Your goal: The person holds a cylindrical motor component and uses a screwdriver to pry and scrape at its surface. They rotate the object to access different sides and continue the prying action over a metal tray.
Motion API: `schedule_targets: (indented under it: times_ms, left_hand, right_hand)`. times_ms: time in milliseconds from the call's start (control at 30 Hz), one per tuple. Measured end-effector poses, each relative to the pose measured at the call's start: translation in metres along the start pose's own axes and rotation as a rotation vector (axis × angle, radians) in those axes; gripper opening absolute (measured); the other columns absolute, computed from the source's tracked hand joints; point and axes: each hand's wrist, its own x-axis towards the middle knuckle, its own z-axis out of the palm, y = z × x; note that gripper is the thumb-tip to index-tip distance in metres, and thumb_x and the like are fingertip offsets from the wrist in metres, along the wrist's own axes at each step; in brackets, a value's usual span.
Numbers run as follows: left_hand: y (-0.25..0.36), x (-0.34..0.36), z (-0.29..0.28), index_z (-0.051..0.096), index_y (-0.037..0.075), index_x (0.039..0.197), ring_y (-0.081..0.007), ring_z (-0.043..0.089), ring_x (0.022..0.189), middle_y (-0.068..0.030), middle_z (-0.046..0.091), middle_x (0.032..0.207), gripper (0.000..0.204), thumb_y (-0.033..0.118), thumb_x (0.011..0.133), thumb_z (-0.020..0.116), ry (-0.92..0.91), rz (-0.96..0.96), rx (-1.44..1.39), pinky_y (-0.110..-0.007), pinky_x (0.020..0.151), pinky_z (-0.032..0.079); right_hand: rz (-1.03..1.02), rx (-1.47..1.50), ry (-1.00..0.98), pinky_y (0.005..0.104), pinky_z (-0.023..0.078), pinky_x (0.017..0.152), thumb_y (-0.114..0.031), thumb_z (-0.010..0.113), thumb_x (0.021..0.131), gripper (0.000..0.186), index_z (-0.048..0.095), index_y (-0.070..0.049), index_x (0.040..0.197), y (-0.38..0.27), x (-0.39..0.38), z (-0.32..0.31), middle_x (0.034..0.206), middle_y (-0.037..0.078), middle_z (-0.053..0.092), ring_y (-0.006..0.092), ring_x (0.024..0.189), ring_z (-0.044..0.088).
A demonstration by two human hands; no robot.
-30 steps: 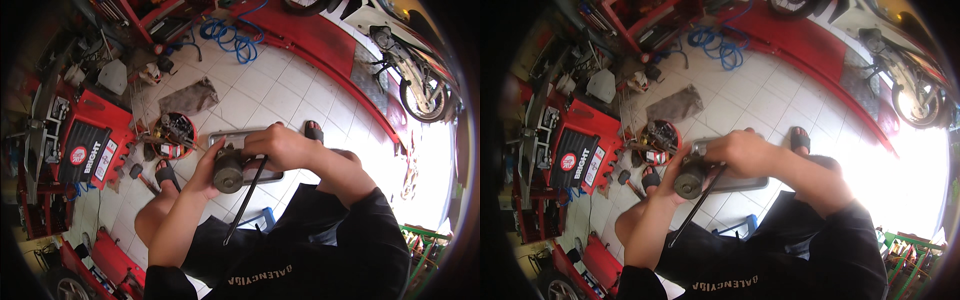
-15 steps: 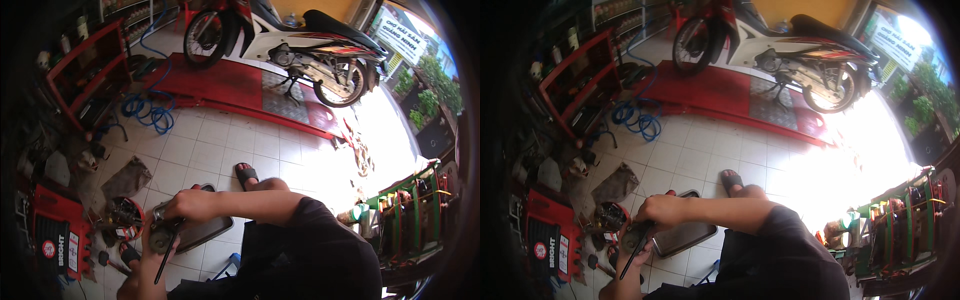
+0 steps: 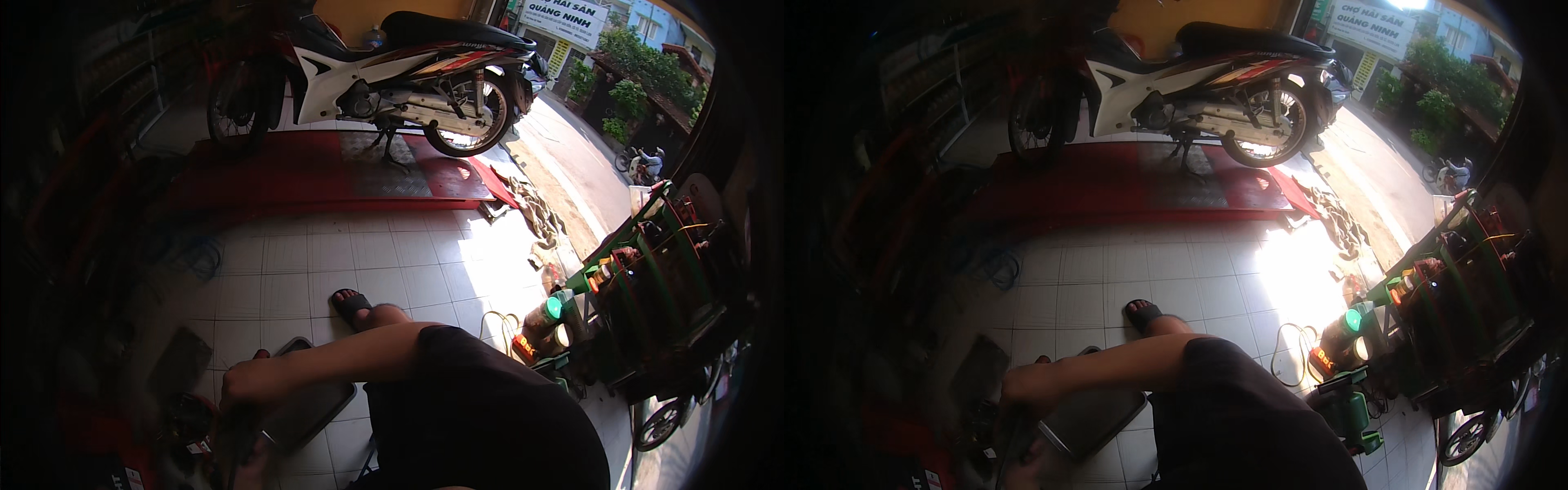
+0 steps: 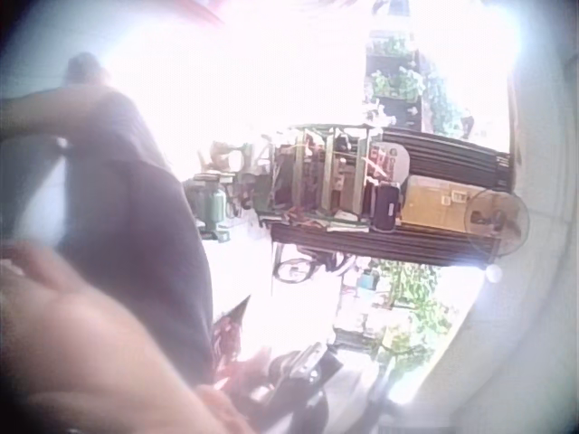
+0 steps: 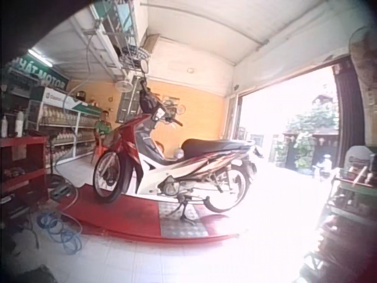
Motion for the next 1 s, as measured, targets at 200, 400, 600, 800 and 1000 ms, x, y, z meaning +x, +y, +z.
schedule_targets:
  times_ms: [200, 400, 600, 800, 1000]
  left_hand:
    - [-0.013, 0.009, 0.051, 0.065, 0.006, 0.114, -0.0265, 0.072, 0.076, -0.0136, 0.071, 0.099, 0.041, 0.041, 0.101, 0.050, 0.057, 0.023, 0.050, -0.040, 0.049, 0.058]
    - [-0.008, 0.006, 0.060, 0.065, 0.006, 0.115, -0.0263, 0.071, 0.078, -0.0137, 0.071, 0.100, 0.040, 0.041, 0.101, 0.051, 0.075, 0.038, 0.062, -0.040, 0.051, 0.059]
    - [-0.009, 0.011, 0.065, 0.065, 0.005, 0.115, -0.0261, 0.071, 0.079, -0.0138, 0.071, 0.100, 0.040, 0.040, 0.101, 0.051, 0.081, 0.036, 0.067, -0.040, 0.054, 0.059]
    - [-0.006, 0.010, 0.065, 0.065, 0.005, 0.115, -0.0259, 0.071, 0.080, -0.0139, 0.071, 0.101, 0.040, 0.039, 0.101, 0.051, 0.087, 0.031, 0.074, -0.040, 0.056, 0.059]
    - [-0.006, 0.015, 0.067, 0.065, 0.005, 0.115, -0.0257, 0.071, 0.082, -0.0140, 0.071, 0.102, 0.039, 0.039, 0.101, 0.051, 0.085, 0.030, 0.070, -0.041, 0.058, 0.059]
  right_hand:
    - [-0.016, 0.049, -0.004, 0.0458, 0.055, 0.076, -0.018, 0.083, 0.062, 0.053, 0.072, -0.010, 0.114, -0.011, -0.008, -0.014, 0.091, 0.016, 0.073, 0.0368, 0.088, 0.070]
    - [-0.039, 0.037, -0.021, 0.0477, 0.052, 0.072, -0.011, 0.072, 0.066, 0.030, 0.069, -0.002, 0.095, -0.005, -0.008, -0.012, 0.084, 0.018, 0.069, 0.0395, 0.083, 0.067]
    - [-0.055, 0.051, -0.032, 0.0497, 0.049, 0.067, -0.014, 0.072, 0.069, 0.018, 0.064, -0.002, 0.079, 0.001, -0.008, -0.013, 0.077, 0.018, 0.066, 0.0413, 0.078, 0.065]
    - [-0.012, -0.091, -0.090, 0.0506, 0.050, 0.069, -0.018, 0.072, 0.071, 0.020, 0.065, -0.004, 0.082, 0.002, -0.009, -0.010, 0.079, 0.018, 0.066, 0.0410, 0.080, 0.065]
    - [-0.055, -0.082, -0.051, 0.0503, 0.050, 0.070, -0.019, 0.074, 0.067, 0.024, 0.064, -0.003, 0.083, 0.005, -0.011, -0.005, 0.081, 0.017, 0.067, 0.0414, 0.081, 0.065]
